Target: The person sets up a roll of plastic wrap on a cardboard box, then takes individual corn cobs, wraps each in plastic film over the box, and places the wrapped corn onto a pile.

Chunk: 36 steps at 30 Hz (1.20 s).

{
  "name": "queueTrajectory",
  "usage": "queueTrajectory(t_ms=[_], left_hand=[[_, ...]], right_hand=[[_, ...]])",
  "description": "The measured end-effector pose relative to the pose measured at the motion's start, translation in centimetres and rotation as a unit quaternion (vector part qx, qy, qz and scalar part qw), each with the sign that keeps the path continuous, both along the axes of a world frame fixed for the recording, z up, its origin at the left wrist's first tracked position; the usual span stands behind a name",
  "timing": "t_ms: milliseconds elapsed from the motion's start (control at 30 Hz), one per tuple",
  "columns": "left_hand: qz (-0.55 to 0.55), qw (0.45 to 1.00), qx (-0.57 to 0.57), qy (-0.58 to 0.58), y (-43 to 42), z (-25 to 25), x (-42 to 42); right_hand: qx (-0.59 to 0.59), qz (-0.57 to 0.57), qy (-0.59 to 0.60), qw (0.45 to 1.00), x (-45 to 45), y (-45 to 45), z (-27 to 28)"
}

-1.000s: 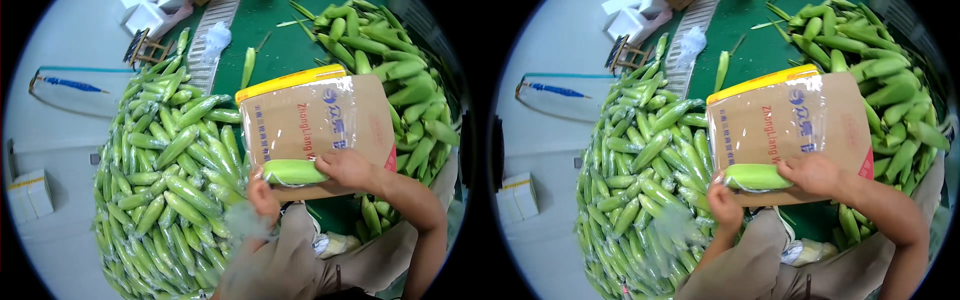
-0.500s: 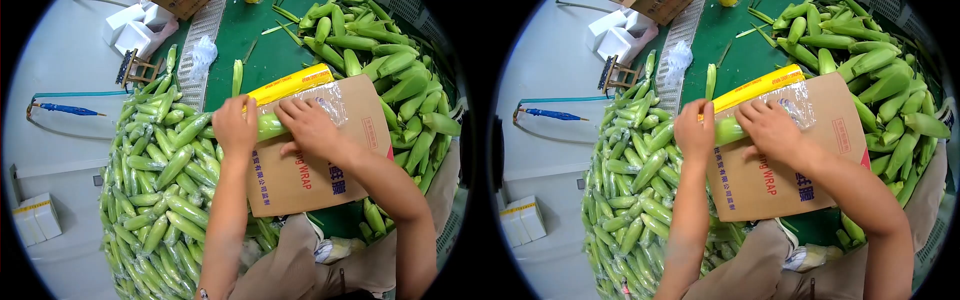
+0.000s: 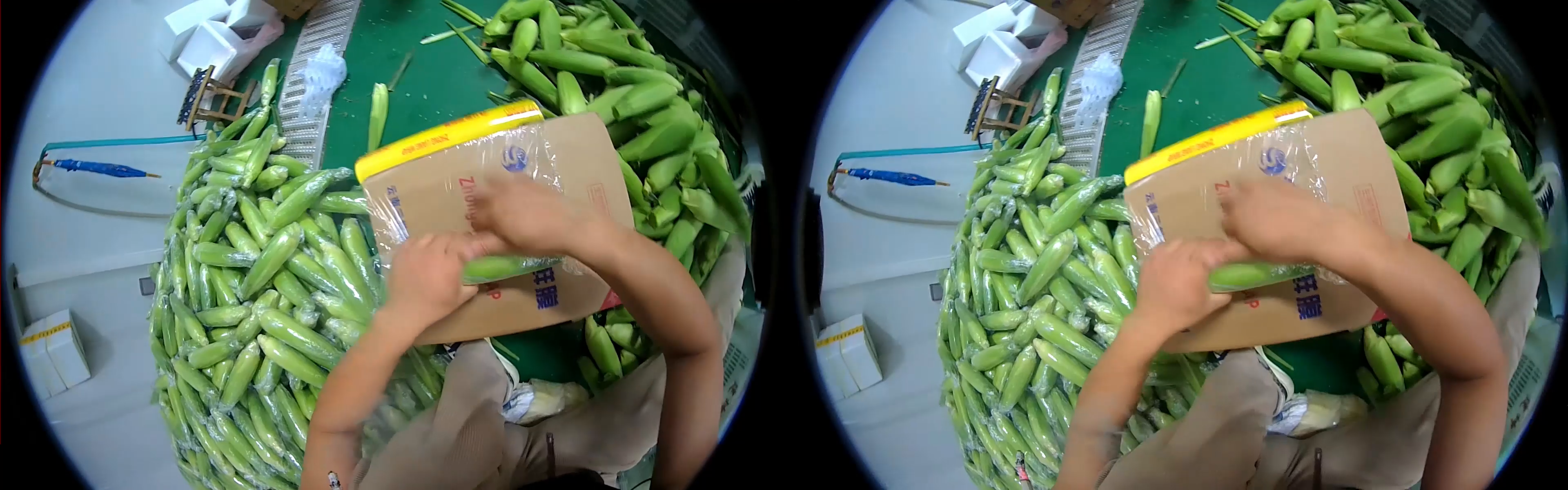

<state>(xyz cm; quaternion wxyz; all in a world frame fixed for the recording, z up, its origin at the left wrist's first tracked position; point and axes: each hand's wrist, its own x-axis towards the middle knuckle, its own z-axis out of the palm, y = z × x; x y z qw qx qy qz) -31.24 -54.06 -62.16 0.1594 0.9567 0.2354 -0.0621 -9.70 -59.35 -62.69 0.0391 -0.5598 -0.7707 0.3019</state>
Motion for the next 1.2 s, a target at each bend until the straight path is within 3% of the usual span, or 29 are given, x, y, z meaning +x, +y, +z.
queueTrajectory(t_ms=[67, 100, 233, 267, 300, 333, 400, 433, 500, 533, 567, 600, 633, 667, 733, 767, 800, 867, 900, 933, 1000, 1033, 1100, 1133, 1167, 1200], left_hand=[[0.0, 0.987, -0.109, 0.115, -0.1, 1.7, 0.9], [-0.046, 0.986, -0.157, 0.037, -0.3, 0.8, 0.1], [-0.078, 0.96, -0.18, 0.2, -3.8, 1.9, 0.0], [-0.054, 0.917, -0.318, 0.236, -4.9, 1.4, -0.8], [-0.101, 0.876, -0.377, 0.284, -6.9, -0.8, -2.5], [-0.175, 0.852, -0.44, 0.223, -9.0, -1.4, -4.0], [-0.086, 0.789, -0.547, 0.265, -9.1, -0.8, -3.3], [-0.112, 0.795, -0.538, 0.255, -9.7, -1.8, -3.5], [-0.149, 0.808, -0.526, 0.219, -11.1, -4.8, -4.3], [-0.152, 0.799, -0.559, 0.16, -10.9, -5.6, -4.9], [-0.145, 0.791, -0.586, 0.099, -10.7, -6.1, -6.1], [-0.139, 0.787, -0.6, 0.04, -10.2, -6.6, -7.3], [-0.077, 0.716, -0.687, 0.102, -9.7, -7.6, -8.7], [-0.022, 0.635, -0.769, 0.066, -9.9, -8.6, -10.1], [0.034, 0.593, -0.803, 0.05, -9.9, -8.0, -11.3], [0.032, 0.665, -0.746, -0.01, -11.0, -9.0, -12.0], [0.006, 0.718, -0.696, 0.03, -10.8, -7.9, -11.4], [-0.001, 0.697, -0.717, 0.025, -11.5, -8.0, -11.5], [0.014, 0.738, -0.675, -0.009, -11.3, -7.0, -11.6], [0.108, 0.714, -0.684, -0.098, -11.8, -6.9, -11.6], [0.286, 0.629, -0.67, -0.271, -13.4, -6.9, -11.4], [0.388, 0.53, -0.65, -0.382, -13.6, -5.8, -11.3], [0.351, 0.385, -0.575, -0.631, -10.8, -3.3, -11.3], [0.324, 0.303, -0.515, -0.734, -8.8, -2.0, -10.6], [0.305, 0.331, -0.447, -0.773, -6.7, 0.8, -10.2], [0.269, 0.314, -0.454, -0.789, -6.1, 1.9, -10.0]], right_hand=[[0.254, -0.07, 0.052, 0.963, -0.5, 0.6, -2.7], [0.181, -0.05, 0.0, 0.982, -0.5, 1.3, -4.9], [0.193, -0.019, -0.068, 0.979, -1.3, 0.8, -6.7], [0.181, -0.022, -0.061, 0.981, -1.5, 0.8, -6.4], [0.169, -0.029, -0.057, 0.984, -1.6, 0.8, -6.2], [0.156, -0.036, -0.053, 0.986, -1.6, 0.9, -6.3], [0.263, -0.053, -0.052, 0.962, -2.1, 0.5, -7.3], [0.307, -0.064, -0.049, 0.948, -2.9, -0.4, -8.0], [0.169, -0.043, 0.117, 0.978, -4.8, -5.5, -2.0], [0.16, -0.027, 0.183, 0.97, -5.7, -9.2, -0.8], [0.011, -0.03, 0.198, 0.98, -6.4, -13.0, 1.1], [-0.045, 0.011, 0.181, 0.982, -7.0, -17.5, 0.0], [-0.039, -0.001, 0.151, 0.988, -7.2, -19.5, 1.2], [-0.064, -0.056, 0.174, 0.981, -7.4, -21.9, -0.8], [-0.222, -0.156, 0.096, 0.958, -6.9, -25.7, -4.1], [-0.305, -0.154, 0.108, 0.933, -6.7, -26.3, -4.9], [-0.39, -0.158, 0.115, 0.9, -7.0, -27.1, -5.4], [-0.372, -0.217, 0.189, 0.882, -9.2, -30.1, -6.7], [-0.375, -0.285, 0.268, 0.841, -10.2, -30.0, -5.7], [-0.371, -0.301, 0.27, 0.836, -10.7, -29.0, -4.9], [-0.366, -0.335, 0.276, 0.823, -11.7, -24.4, -1.2], [-0.328, -0.346, 0.278, 0.834, -12.4, -21.5, 1.6], [-0.152, -0.354, 0.422, 0.82, -13.1, -18.5, 3.1], [-0.102, -0.384, 0.487, 0.778, -13.6, -17.6, 2.5], [-0.048, -0.457, 0.52, 0.72, -14.7, -16.4, 1.4], [0.006, -0.524, 0.544, 0.656, -15.6, -14.9, 0.7]])
